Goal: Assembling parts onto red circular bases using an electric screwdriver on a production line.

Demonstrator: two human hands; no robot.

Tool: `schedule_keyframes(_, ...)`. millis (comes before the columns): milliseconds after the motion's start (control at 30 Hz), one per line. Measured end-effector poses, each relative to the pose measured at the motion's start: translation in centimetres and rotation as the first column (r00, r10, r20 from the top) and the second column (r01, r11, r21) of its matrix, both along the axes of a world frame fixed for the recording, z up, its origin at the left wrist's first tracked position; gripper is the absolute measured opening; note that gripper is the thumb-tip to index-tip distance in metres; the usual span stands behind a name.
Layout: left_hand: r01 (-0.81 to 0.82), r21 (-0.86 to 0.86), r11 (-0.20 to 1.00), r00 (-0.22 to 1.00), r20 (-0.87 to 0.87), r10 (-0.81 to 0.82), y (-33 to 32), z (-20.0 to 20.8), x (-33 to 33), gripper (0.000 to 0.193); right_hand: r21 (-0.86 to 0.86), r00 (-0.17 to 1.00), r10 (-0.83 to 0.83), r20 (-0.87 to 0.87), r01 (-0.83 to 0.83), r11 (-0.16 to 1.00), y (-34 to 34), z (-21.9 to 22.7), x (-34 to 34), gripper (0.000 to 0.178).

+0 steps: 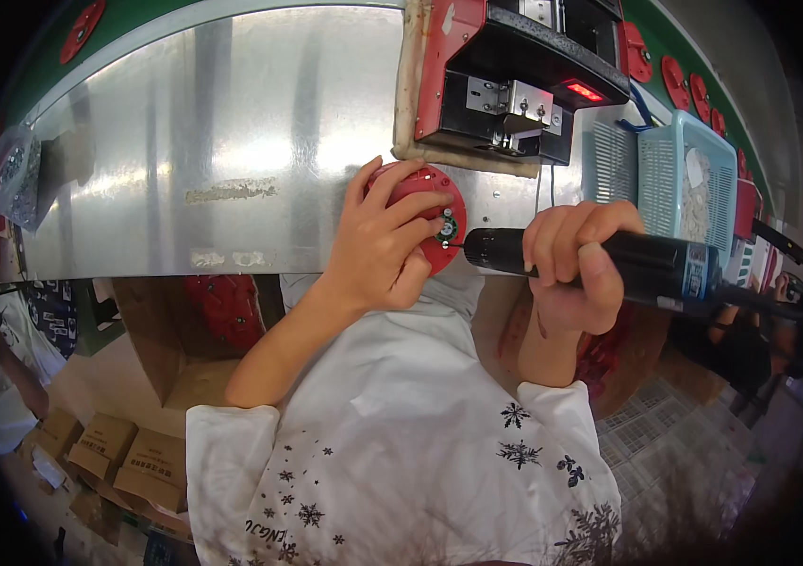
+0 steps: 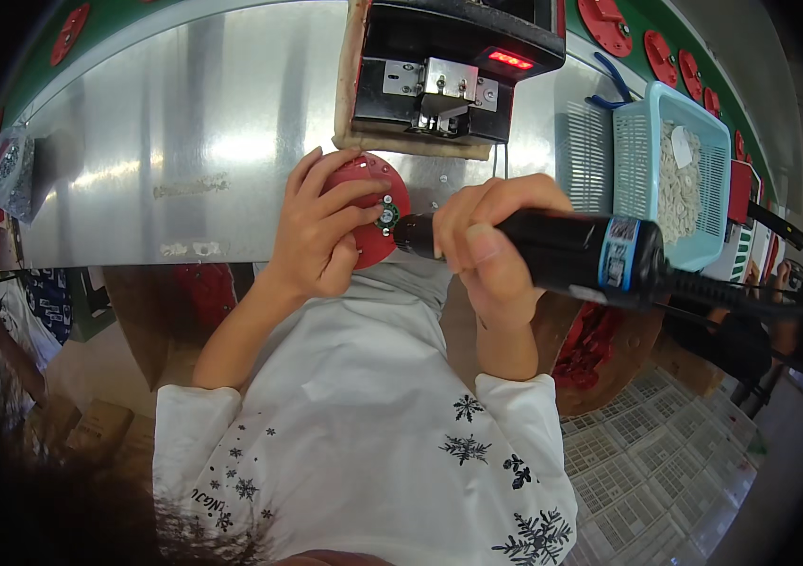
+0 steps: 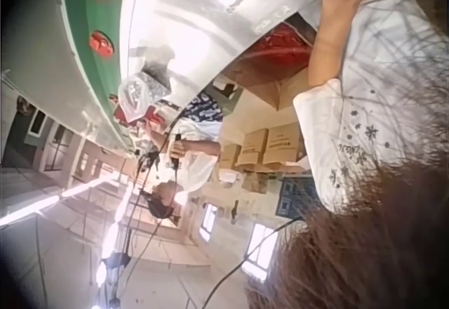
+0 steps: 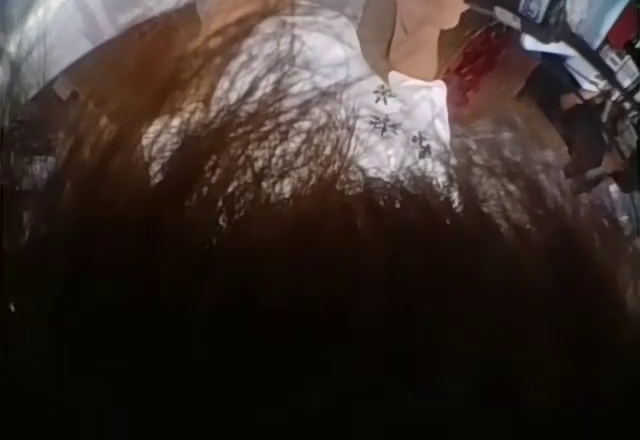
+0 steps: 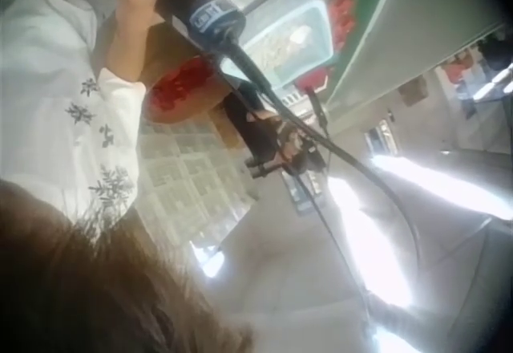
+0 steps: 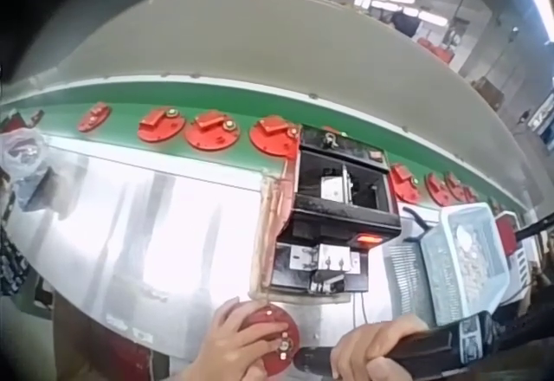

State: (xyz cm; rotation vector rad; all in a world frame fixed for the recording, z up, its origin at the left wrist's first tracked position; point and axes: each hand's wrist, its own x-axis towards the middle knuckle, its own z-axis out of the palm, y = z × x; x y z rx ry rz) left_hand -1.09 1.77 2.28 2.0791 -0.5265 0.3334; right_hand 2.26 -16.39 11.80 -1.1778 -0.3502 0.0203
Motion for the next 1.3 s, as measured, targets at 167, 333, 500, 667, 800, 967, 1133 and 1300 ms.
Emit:
schedule_keyframes(167, -0.006, 0.005, 1.0, 1.0, 0.008, 0.006, 0.0, -0.2, 0.0, 0.029, -0.122, 0.995, 0.022, 0.094, -0.01, 0.993, 1.0, -0.3, -0.8, 0.021)
schedule_keyframes(333, -0.003, 0.005, 1.0, 1.0, 0.009, 0.003, -0.1, -0.1, 0.0, 0.028, -0.141, 0.996, -0.032, 0.079, 0.043, 0.989, 1.9, -0.5, -1.1, 0.024)
schedule_keyframes(500, 0.007, 0.017, 1.0, 1.0, -0.02, -0.007, -0.1, 0.0, -0.1, 0.027, -0.173, 0.995, 0.007, 0.1, 0.011, 0.985, 1.7, -0.6, -1.0, 0.022)
schedule_keyframes(667, -0.002, 0.019, 1.0, 1.0, -0.011, 0.002, -0.1, -0.1, -0.1, 0.027, -0.191, 0.993, 0.0, 0.119, 0.023, 0.981, 1.8, -0.8, -1.4, 0.022)
schedule_keyframes(800, -0.01, 0.021, 1.0, 1.0, -0.028, 0.011, 0.2, -0.2, -0.4, 0.026, -0.204, 0.984, 0.056, 0.171, -0.021, 0.979, 1.4, -1.2, -1.0, 0.021)
schedule_keyframes(967, 0.004, -0.001, 1.0, 1.0, -0.029, -0.004, 0.1, 0.0, -0.2, 0.029, -0.169, 0.956, 0.132, 0.263, -0.089, 0.982, 1.2, -1.0, -0.3, 0.021)
schedule_keyframes(1133, 0.011, -0.011, 1.0, 0.999, -0.047, -0.011, 0.3, 0.0, -0.3, 0.032, -0.143, 0.973, 0.112, 0.202, -0.084, 0.986, 1.8, -0.8, -0.6, 0.018)
schedule_keyframes(1300, 0.002, -0.029, 1.0, 1.0, -0.026, -0.003, 0.3, -0.2, -0.4, 0.033, -0.163, 0.976, 0.081, 0.203, -0.048, 0.985, 2.3, -0.6, -0.8, 0.018)
